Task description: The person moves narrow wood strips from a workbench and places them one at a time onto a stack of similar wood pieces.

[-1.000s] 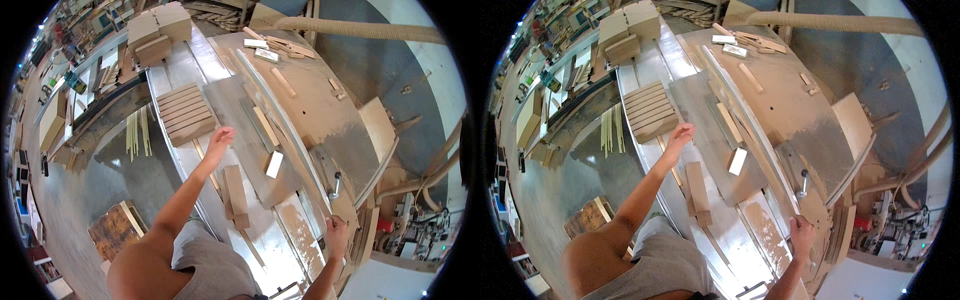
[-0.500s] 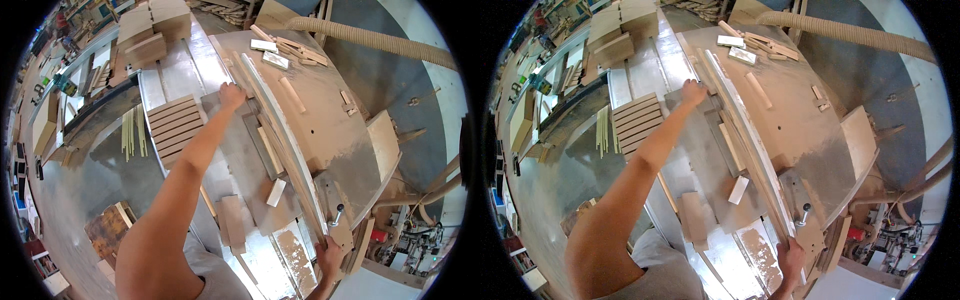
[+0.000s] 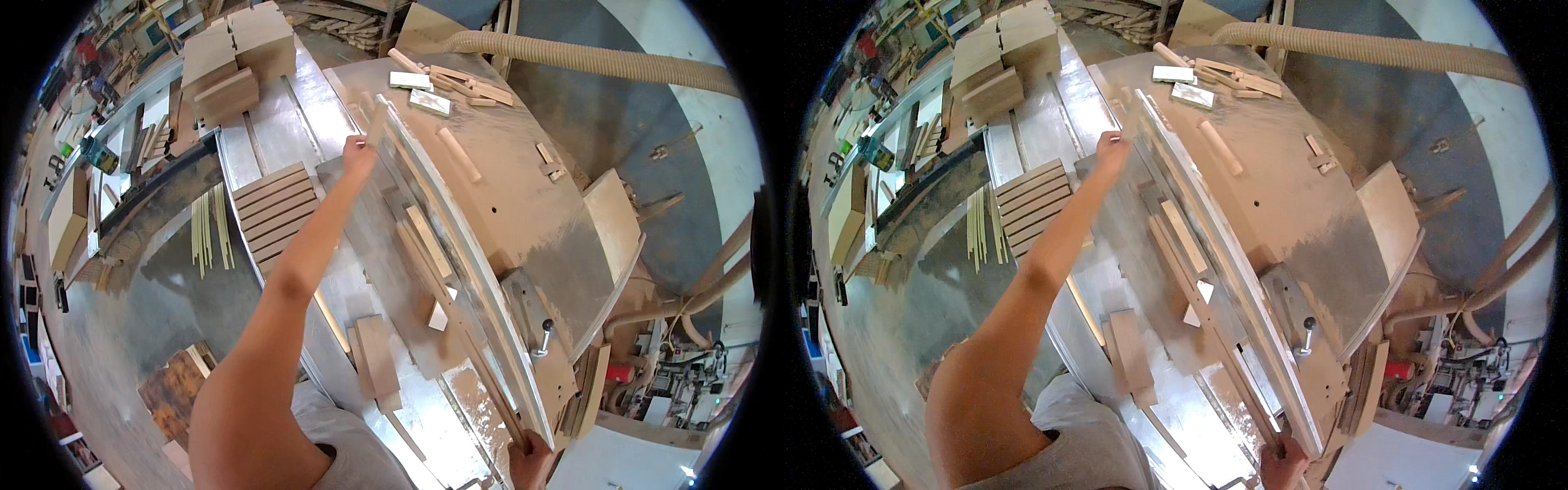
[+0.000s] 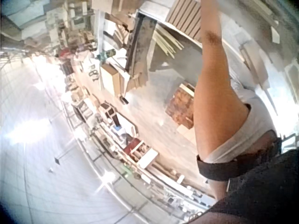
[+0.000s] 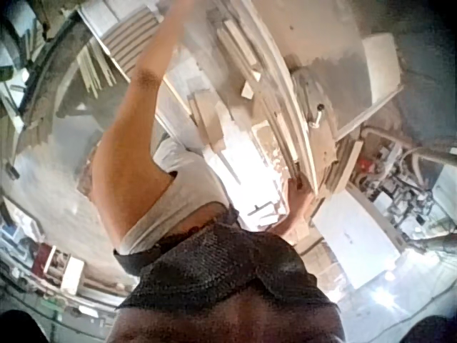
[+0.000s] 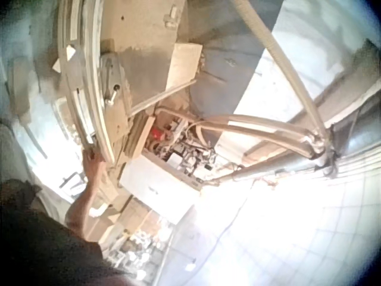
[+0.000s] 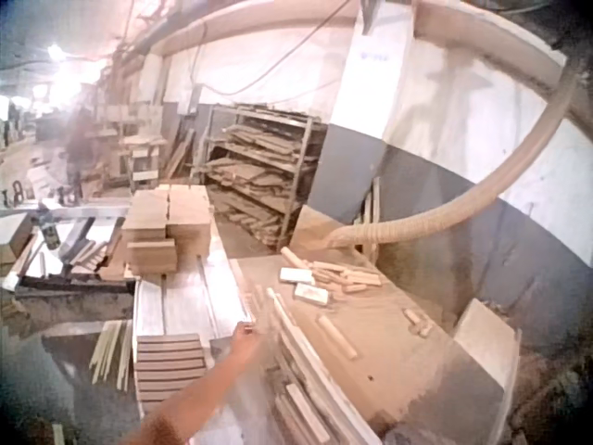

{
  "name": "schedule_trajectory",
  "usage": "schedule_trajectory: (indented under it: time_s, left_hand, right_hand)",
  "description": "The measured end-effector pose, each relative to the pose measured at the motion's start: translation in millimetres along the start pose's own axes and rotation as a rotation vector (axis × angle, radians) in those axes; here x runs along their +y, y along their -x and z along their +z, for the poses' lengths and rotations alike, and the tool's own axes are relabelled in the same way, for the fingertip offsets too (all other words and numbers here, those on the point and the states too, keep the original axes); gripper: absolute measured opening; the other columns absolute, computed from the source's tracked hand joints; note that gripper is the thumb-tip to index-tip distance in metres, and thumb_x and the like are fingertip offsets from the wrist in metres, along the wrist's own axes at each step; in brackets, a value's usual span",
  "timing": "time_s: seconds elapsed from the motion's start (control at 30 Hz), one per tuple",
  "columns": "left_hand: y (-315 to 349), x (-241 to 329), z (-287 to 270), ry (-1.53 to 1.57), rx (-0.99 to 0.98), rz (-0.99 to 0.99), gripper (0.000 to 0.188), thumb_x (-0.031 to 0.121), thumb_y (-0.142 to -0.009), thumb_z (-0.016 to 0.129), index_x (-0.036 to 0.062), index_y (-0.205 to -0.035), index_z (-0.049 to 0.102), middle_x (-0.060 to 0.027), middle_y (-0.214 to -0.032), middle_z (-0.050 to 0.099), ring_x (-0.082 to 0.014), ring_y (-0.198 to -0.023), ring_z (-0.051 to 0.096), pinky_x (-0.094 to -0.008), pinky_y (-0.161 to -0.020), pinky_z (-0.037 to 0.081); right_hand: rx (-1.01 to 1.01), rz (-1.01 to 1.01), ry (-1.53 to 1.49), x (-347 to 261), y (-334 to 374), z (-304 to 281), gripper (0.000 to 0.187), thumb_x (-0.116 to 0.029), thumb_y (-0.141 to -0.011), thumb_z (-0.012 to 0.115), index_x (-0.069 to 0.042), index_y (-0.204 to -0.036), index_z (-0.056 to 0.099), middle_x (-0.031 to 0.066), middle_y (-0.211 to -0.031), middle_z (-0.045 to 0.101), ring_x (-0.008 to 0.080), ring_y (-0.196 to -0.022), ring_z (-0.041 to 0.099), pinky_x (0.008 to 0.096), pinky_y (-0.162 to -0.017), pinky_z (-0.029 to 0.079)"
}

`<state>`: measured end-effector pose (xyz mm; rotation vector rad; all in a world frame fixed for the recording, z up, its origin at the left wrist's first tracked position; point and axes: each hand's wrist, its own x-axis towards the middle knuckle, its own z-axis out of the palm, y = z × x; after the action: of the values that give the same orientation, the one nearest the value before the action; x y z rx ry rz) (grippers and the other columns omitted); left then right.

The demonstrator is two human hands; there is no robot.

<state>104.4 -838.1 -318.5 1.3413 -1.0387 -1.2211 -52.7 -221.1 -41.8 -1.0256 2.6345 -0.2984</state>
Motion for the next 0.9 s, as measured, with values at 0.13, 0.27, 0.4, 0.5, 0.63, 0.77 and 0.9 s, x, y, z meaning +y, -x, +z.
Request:
schedule_trajectory:
  time_s: [0.13,0.27,0.4,0.5,0.63,0.77,0.9]
  left_hand:
    - [83,18,-27,0.112,-0.196,-0.111,0.03,0.02,-0.085,0.068,0.0007,-0.104,0.055,-0.0085,-0.091,0.061,-0.0194,-0.082,0.062,-0.0358,-0.068,0.05]
    - [176,6,-41,-0.31,-0.377,0.248,0.035,0.023,-0.083,0.07,0.0064,-0.11,0.056,-0.0093,-0.095,0.062,-0.0243,-0.085,0.062,-0.0377,-0.071,0.05]
    - [287,6,-25,-0.581,-0.831,0.665,0.032,0.018,-0.078,0.069,0.0155,-0.11,0.063,-0.0073,-0.101,0.062,-0.0285,-0.099,0.058,-0.0465,-0.09,0.04]
    - [338,3,-3,-0.851,-0.994,0.901,0.028,0.009,-0.074,0.065,0.0151,-0.101,0.067,-0.0031,-0.104,0.059,-0.0243,-0.114,0.052,-0.0561,-0.097,0.031]
    - [371,-13,35,-0.971,-0.993,1.11,0.03,0.005,-0.071,0.064,0.012,-0.101,0.067,-0.0069,-0.112,0.054,-0.0261,-0.124,0.045,-0.068,-0.103,0.022]
    - [391,-25,59,-0.96,-0.689,0.948,0.036,0.005,-0.075,0.061,0.0086,-0.11,0.065,-0.0121,-0.13,0.047,-0.0284,-0.133,0.037,-0.0636,-0.111,0.018]
    - [435,-41,63,-0.624,-0.572,0.509,0.045,0.006,-0.077,0.062,0.003,-0.121,0.056,-0.0166,-0.135,0.042,-0.0348,-0.133,0.035,-0.0477,-0.112,0.028]
  right_hand:
    - [-0.065,0.18,-0.06,48,56,21,0.029,-0.009,-0.082,0.069,0.001,-0.109,0.066,0.013,-0.083,0.066,0.0191,-0.07,0.058,0.0348,-0.064,0.049]
    - [0.018,0.248,-0.209,96,101,44,0.031,-0.002,-0.083,0.068,0.002,-0.113,0.064,0.0067,-0.084,0.062,0.0162,-0.073,0.054,0.0312,-0.063,0.048]
    - [0.191,0.246,-0.294,136,148,61,0.034,-0.006,-0.084,0.07,0.007,-0.115,0.061,0.0062,-0.085,0.061,0.0153,-0.073,0.053,0.0302,-0.064,0.047]
    - [0.222,0.292,-0.276,147,175,57,0.03,-0.011,-0.089,0.068,0.011,-0.109,0.06,0.0089,-0.087,0.062,0.0143,-0.073,0.055,0.0277,-0.063,0.047]
    - [0.173,0.319,-0.239,187,222,69,0.021,-0.016,-0.093,0.062,0.005,-0.096,0.062,0.0134,-0.096,0.063,0.0127,-0.065,0.054,0.0277,-0.057,0.046]
    - [0.422,0.129,-0.107,191,256,78,0.021,-0.019,-0.094,0.059,0.0,-0.089,0.065,0.0188,-0.103,0.061,0.0172,-0.053,0.048,0.0317,-0.053,0.045]
    - [0.295,0.079,-0.092,255,293,102,0.021,-0.021,-0.094,0.059,-0.001,-0.089,0.065,0.0113,-0.069,0.058,0.0187,-0.052,0.047,0.0342,-0.053,0.043]
